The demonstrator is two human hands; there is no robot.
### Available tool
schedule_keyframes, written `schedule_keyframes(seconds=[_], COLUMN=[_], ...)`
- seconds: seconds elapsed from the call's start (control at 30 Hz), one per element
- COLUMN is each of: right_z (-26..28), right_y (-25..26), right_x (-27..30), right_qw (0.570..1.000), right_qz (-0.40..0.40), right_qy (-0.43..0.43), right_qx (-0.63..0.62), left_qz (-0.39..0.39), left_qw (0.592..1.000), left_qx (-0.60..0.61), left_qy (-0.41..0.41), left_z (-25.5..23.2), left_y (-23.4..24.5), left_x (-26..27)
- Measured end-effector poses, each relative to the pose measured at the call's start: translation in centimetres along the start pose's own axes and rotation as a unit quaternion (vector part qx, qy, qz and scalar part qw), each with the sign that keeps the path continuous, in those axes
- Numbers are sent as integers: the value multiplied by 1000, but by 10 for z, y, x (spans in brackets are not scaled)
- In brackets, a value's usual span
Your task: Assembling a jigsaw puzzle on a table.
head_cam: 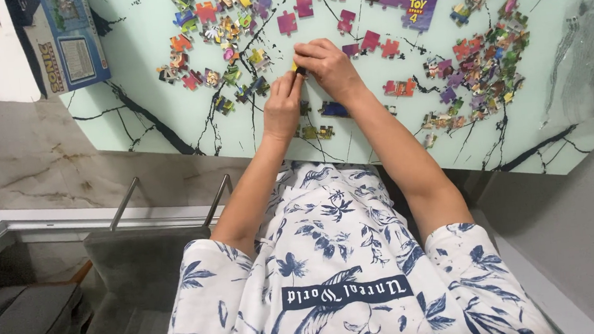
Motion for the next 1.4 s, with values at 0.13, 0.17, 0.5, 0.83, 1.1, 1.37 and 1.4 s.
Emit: schedule_keyframes(seconds=[0.13, 0.17, 0.5, 0.83, 1.1, 1.37, 1.4], right_z=[9, 8, 12, 10, 29, 62, 65], right_y=[4, 5, 15, -14, 2, -21, -24], right_x=[-13, -14, 19, 25, 29, -5, -15], right_qw=[1000, 999, 998, 996, 995, 997, 995], right_qz=[25, 16, -36, -45, -77, -39, -46], right_qy=[14, 13, -53, -77, -62, -13, -4], right_qx=[-11, -39, -6, 12, -28, 65, 89], left_qz=[-19, -9, -75, -78, -131, -147, -140], left_qw=[1000, 1000, 979, 973, 952, 938, 939], left_qx=[-3, 15, 72, 107, 84, 47, 58], left_qy=[2, 25, 174, 188, 263, 311, 310], left_z=[-2, 2, 32, 30, 71, 90, 90], left_y=[-5, -9, 32, 41, 75, 94, 93], left_x=[6, 9, 46, 50, 61, 94, 94])
Point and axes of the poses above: each hand's wrist, its own x-axis away from the middle knuckle, its own y-axis out of the back of the hand, z = x × y, the point moved 9 cm from there along -x, towards the middle knuckle, and after that the axes turned 7 degrees about -y, right-handed, at the moved point
